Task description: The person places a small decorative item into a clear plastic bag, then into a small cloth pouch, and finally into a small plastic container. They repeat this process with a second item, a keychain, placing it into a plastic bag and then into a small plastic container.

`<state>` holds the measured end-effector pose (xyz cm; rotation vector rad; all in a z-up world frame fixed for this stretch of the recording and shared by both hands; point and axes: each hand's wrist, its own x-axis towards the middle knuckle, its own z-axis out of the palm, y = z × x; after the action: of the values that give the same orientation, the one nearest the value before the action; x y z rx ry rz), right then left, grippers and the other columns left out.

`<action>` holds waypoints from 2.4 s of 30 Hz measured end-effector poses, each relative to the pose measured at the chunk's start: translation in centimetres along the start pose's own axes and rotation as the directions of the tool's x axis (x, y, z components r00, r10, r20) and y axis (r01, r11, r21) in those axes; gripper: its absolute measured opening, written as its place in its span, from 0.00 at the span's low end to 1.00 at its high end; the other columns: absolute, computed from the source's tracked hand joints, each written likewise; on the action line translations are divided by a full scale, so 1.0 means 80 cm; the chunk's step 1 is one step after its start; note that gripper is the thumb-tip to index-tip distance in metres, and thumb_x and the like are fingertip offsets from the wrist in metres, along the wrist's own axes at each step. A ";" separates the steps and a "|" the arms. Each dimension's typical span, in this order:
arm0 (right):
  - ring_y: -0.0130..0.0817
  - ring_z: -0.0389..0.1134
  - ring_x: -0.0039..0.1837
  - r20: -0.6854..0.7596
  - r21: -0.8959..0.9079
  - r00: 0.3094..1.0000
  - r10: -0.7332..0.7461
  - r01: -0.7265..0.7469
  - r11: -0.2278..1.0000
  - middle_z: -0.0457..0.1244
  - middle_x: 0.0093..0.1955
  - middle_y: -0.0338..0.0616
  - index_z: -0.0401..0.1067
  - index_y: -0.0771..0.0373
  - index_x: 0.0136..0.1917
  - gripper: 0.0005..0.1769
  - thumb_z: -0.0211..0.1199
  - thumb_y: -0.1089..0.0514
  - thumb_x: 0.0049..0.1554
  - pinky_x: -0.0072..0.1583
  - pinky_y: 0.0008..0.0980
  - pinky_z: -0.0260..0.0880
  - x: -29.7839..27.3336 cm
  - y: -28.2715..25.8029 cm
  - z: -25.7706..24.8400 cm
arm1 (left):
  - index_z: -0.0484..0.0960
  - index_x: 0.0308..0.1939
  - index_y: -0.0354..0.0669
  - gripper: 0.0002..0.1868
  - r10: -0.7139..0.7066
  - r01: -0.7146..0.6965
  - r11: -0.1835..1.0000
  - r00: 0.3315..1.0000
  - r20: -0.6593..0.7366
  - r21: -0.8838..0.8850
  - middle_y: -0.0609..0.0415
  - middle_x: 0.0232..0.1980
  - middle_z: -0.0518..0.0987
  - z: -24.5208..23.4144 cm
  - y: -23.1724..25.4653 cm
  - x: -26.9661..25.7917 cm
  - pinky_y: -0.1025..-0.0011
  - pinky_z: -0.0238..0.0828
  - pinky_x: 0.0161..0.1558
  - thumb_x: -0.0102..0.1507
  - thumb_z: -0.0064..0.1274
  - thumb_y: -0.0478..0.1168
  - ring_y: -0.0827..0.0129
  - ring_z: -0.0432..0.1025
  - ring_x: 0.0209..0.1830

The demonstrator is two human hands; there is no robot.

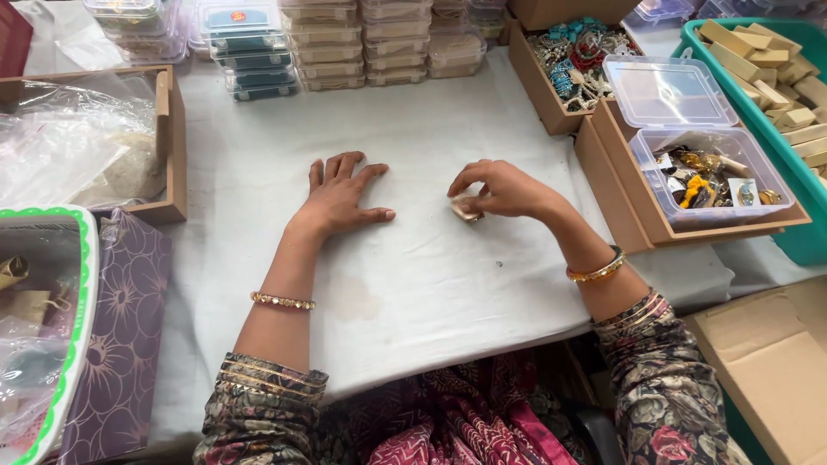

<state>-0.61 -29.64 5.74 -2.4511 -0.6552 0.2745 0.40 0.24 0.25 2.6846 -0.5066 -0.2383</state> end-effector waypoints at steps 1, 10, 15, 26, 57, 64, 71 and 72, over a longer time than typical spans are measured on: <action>0.33 0.72 0.54 0.051 -0.020 0.999 0.018 -0.017 1.000 0.72 0.56 0.38 0.77 0.57 0.57 0.17 0.69 0.63 0.53 0.55 0.36 0.74 -0.001 -0.003 0.003 | 0.65 0.73 0.70 0.48 -0.002 0.002 1.000 1.000 -0.002 0.000 0.55 0.80 0.52 0.000 0.000 -0.001 0.52 0.20 0.78 0.51 0.61 0.71 0.62 0.36 0.83; 0.33 0.72 0.52 0.081 -0.076 0.996 0.042 -0.036 0.997 0.71 0.55 0.40 0.73 0.53 0.65 0.26 0.72 0.58 0.53 0.52 0.36 0.74 -0.014 0.015 -0.001 | 0.64 0.73 0.70 0.49 -0.004 0.004 1.000 1.000 0.002 0.027 0.56 0.80 0.52 -0.002 0.000 0.000 0.53 0.21 0.78 0.50 0.61 0.72 0.62 0.36 0.83; 0.31 0.71 0.45 0.113 0.023 0.993 0.038 -0.041 0.999 0.71 0.48 0.41 0.74 0.53 0.61 0.28 0.76 0.61 0.47 0.48 0.32 0.74 -0.015 0.015 0.003 | 0.64 0.73 0.71 0.49 -0.015 0.015 0.999 1.000 0.007 0.041 0.57 0.80 0.52 -0.003 0.003 -0.002 0.53 0.20 0.78 0.50 0.59 0.73 0.62 0.36 0.82; 0.30 0.74 0.49 -0.221 0.004 0.905 -0.364 0.374 0.927 0.71 0.49 0.40 0.79 0.61 0.46 0.13 0.63 0.74 0.52 0.49 0.27 0.76 -0.009 0.034 0.039 | 0.63 0.74 0.72 0.50 -0.029 0.029 0.998 1.000 0.008 0.048 0.57 0.80 0.52 -0.002 0.002 0.000 0.53 0.20 0.78 0.50 0.59 0.73 0.63 0.36 0.83; 0.27 0.72 0.47 -0.208 0.530 0.977 -0.049 0.155 0.834 0.72 0.48 0.44 0.59 0.58 0.74 0.38 0.64 0.68 0.52 0.51 0.29 0.74 0.001 0.036 0.065 | 0.79 0.63 0.51 0.28 0.400 -0.435 0.790 0.900 -0.176 -0.432 0.55 0.57 0.81 0.020 0.064 0.006 0.61 0.67 0.65 0.57 0.63 0.34 0.63 0.73 0.59; 0.30 0.76 0.54 -0.249 0.538 0.968 -0.039 0.172 0.825 0.73 0.51 0.46 0.72 0.63 0.62 0.22 0.69 0.65 0.55 0.57 0.29 0.79 0.008 0.041 0.070 | 0.83 0.55 0.44 0.24 0.365 -0.408 0.766 0.912 -0.187 -0.497 0.54 0.47 0.84 0.015 0.066 0.004 0.66 0.77 0.52 0.54 0.63 0.29 0.67 0.78 0.46; 0.30 0.76 0.53 -0.244 0.530 0.970 -0.019 0.150 0.835 0.73 0.51 0.46 0.73 0.63 0.60 0.18 0.68 0.64 0.56 0.57 0.28 0.80 0.011 0.048 0.075 | 0.84 0.53 0.44 0.22 0.337 -0.383 0.822 0.924 -0.181 -0.422 0.55 0.43 0.83 0.012 0.071 0.001 0.66 0.76 0.50 0.55 0.61 0.28 0.66 0.77 0.44; 0.30 0.76 0.53 -0.245 0.520 0.969 -0.015 0.144 0.842 0.73 0.51 0.45 0.73 0.63 0.60 0.17 0.68 0.64 0.57 0.57 0.28 0.80 0.013 0.049 0.075 | 0.84 0.53 0.45 0.22 0.338 -0.384 0.824 0.923 -0.182 -0.417 0.55 0.43 0.83 0.013 0.071 0.001 0.66 0.76 0.50 0.55 0.61 0.28 0.66 0.77 0.44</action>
<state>-0.22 -29.00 -1.44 -1.8734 -0.4938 0.1108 -1.54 -4.98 1.64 2.0913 -0.8092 -0.0921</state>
